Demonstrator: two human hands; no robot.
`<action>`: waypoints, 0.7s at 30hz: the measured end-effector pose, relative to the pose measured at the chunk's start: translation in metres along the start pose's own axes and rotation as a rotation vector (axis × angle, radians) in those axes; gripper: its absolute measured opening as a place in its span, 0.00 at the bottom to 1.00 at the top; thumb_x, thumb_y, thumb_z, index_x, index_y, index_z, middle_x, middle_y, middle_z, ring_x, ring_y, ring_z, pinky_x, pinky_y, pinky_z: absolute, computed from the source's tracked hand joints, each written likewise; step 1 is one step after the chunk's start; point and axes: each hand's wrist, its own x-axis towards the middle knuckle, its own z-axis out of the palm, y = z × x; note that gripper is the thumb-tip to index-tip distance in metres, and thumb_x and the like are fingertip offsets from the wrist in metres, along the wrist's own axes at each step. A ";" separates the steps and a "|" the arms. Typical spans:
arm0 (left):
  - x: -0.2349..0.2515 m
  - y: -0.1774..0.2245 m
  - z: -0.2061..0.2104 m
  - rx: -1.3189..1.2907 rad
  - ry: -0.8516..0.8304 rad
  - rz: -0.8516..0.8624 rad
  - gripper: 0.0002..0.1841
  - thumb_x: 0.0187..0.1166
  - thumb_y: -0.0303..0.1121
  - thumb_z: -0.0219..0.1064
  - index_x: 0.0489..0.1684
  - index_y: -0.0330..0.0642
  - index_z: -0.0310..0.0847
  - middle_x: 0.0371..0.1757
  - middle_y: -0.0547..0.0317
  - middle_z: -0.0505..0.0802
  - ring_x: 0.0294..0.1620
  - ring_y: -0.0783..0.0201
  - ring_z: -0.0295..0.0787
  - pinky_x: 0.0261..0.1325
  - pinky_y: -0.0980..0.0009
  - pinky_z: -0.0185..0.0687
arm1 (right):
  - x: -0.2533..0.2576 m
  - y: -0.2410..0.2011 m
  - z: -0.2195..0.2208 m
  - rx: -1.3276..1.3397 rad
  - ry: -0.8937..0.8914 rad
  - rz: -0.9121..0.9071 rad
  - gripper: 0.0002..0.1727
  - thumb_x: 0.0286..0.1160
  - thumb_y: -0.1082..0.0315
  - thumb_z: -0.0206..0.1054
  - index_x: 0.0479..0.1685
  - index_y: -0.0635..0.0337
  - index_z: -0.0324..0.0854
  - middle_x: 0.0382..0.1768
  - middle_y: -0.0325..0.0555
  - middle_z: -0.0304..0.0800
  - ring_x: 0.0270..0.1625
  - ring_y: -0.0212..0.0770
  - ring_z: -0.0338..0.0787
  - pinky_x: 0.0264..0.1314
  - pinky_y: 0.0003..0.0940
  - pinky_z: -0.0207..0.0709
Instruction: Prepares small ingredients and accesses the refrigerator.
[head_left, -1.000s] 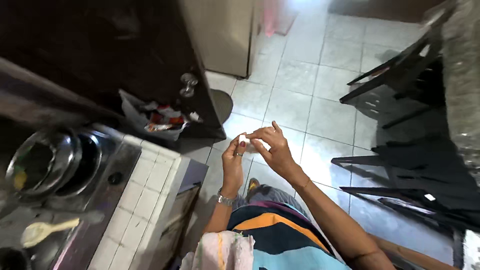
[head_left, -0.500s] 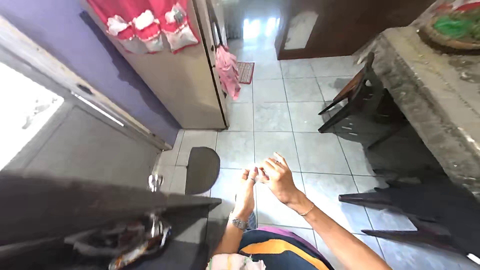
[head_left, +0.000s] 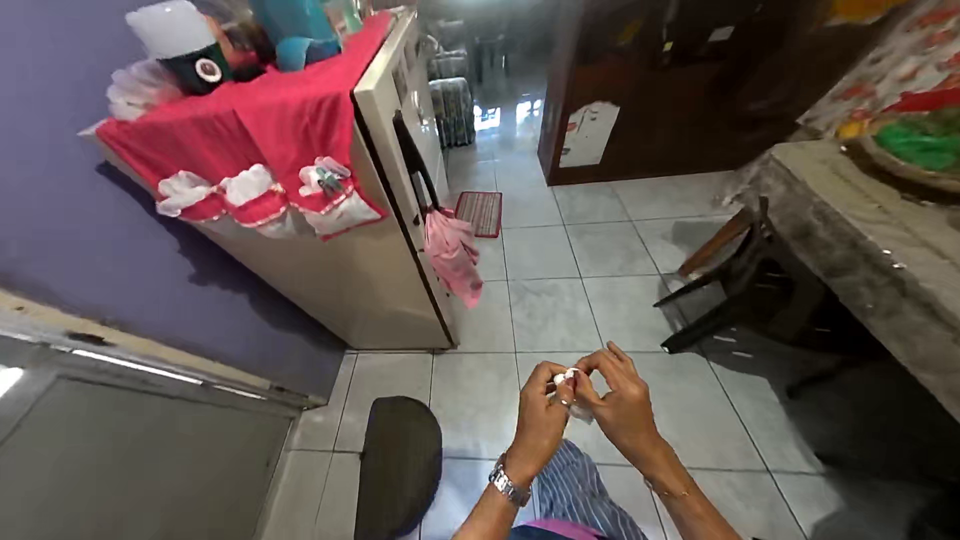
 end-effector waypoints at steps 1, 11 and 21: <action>0.025 -0.001 0.004 -0.006 -0.026 -0.004 0.13 0.85 0.26 0.58 0.55 0.25 0.82 0.50 0.47 0.89 0.50 0.69 0.87 0.58 0.71 0.84 | 0.017 0.017 0.002 -0.005 0.015 0.004 0.13 0.71 0.60 0.63 0.28 0.60 0.86 0.27 0.45 0.89 0.37 0.41 0.91 0.76 0.56 0.71; 0.297 0.007 0.022 0.288 0.020 0.196 0.12 0.74 0.30 0.71 0.49 0.32 0.91 0.62 0.43 0.89 0.67 0.51 0.83 0.72 0.57 0.76 | 0.234 0.194 0.032 0.059 -0.119 0.021 0.13 0.72 0.55 0.64 0.32 0.53 0.88 0.32 0.38 0.88 0.43 0.38 0.89 0.65 0.51 0.79; 0.505 -0.031 -0.047 0.244 0.208 0.066 0.10 0.78 0.27 0.68 0.50 0.30 0.90 0.49 0.44 0.92 0.48 0.61 0.90 0.56 0.66 0.88 | 0.428 0.308 0.122 0.303 -0.363 0.169 0.14 0.73 0.64 0.72 0.50 0.65 0.87 0.56 0.57 0.88 0.57 0.46 0.90 0.58 0.41 0.87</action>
